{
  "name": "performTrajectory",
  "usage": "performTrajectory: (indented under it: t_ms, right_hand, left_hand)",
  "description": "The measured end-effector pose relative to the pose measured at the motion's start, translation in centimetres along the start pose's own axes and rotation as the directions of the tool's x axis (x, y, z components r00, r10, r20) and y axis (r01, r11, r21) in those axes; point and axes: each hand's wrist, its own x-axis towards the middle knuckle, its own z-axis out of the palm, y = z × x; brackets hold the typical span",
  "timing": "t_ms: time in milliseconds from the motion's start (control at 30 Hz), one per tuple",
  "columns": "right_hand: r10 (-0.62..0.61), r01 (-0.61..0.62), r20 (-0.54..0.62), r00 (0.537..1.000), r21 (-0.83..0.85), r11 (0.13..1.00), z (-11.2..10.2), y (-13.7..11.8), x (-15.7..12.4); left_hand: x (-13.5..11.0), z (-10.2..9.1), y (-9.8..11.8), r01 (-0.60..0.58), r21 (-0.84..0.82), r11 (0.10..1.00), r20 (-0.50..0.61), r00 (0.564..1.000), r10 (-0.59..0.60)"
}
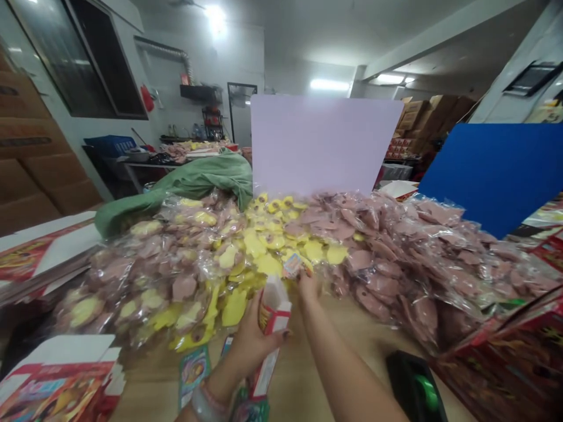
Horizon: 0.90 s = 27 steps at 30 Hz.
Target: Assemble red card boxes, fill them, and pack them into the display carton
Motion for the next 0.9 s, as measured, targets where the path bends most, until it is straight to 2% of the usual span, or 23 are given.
performTrajectory:
  t_ms: [67, 133, 267, 333, 400, 433, 500, 533, 633, 700, 767, 833, 900]
  right_hand:
    - [0.039, -0.043, -0.078, 0.996, -0.055, 0.998, -0.9, 0.8, -0.3]
    - [0.041, -0.051, -0.138, 0.99, -0.069, 0.996, -3.4, 1.4, -1.3]
    - [-0.001, 0.001, -0.16, 0.987, -0.001, 1.0, -9.8, 0.4, -4.9]
    - [0.018, -0.011, -0.071, 0.997, 0.103, 0.995, -12.5, -0.9, -7.3]
    - [0.079, -0.1, 0.096, 0.992, 0.24, 0.966, -14.7, -2.2, -9.6]
    - [0.11, -0.163, 0.196, 0.974, 0.277, 0.947, -15.6, -2.7, -10.7]
    - [0.154, -0.245, 0.348, 0.925, 0.235, 0.941, -17.0, -3.3, -12.2]
    - [0.161, -0.236, 0.38, 0.911, 0.161, 0.958, -17.5, -3.5, -12.8]
    - [0.117, -0.091, 0.386, 0.915, -0.084, 0.992, -18.3, -3.8, -13.6]
    - [0.045, 0.034, 0.376, 0.926, -0.199, 0.979, -17.8, -4.0, -13.9]
    - [-0.02, 0.111, 0.362, 0.932, -0.232, 0.967, -16.6, -4.2, -14.4]
    - [-0.016, 0.076, 0.406, 0.914, -0.133, 0.988, -15.4, -4.4, -15.2]
    - [0.058, -0.091, 0.523, 0.85, 0.036, 0.995, -14.5, -4.4, -16.1]
  left_hand:
    - [-0.4, -0.4, -0.2, -0.033, 0.28, 0.959, -0.076, 0.996, 0.056]
    - [-0.9, -1.0, -0.8, -0.034, 0.485, 0.874, -0.071, 0.994, 0.078]
    - [-1.4, -1.2, -1.4, -0.028, 0.631, 0.775, -0.001, 0.999, 0.038]
    - [-1.6, -0.5, -1.2, -0.073, 0.647, 0.759, 0.036, 0.997, 0.066]
    - [-2.0, 0.3, -0.9, -0.16, 0.638, 0.754, 0.096, 0.987, 0.128]
    - [-2.2, 0.7, -0.8, -0.211, 0.628, 0.749, 0.127, 0.978, 0.168]
    - [-2.9, 1.3, -0.5, -0.302, 0.62, 0.725, 0.177, 0.953, 0.246]
    - [-3.4, 1.5, -0.2, -0.338, 0.623, 0.705, 0.197, 0.941, 0.276]
    - [-5.0, 2.0, 0.6, -0.412, 0.656, 0.632, 0.261, 0.91, 0.323]
    - [-6.0, 2.7, 1.4, -0.451, 0.661, 0.599, 0.319, 0.892, 0.32]
    - [-6.7, 3.8, 2.2, -0.463, 0.656, 0.596, 0.345, 0.886, 0.308]
    - [-7.2, 4.9, 2.9, -0.449, 0.643, 0.621, 0.33, 0.894, 0.304]
    - [-7.6, 6.0, 3.4, -0.417, 0.615, 0.669, 0.289, 0.909, 0.301]
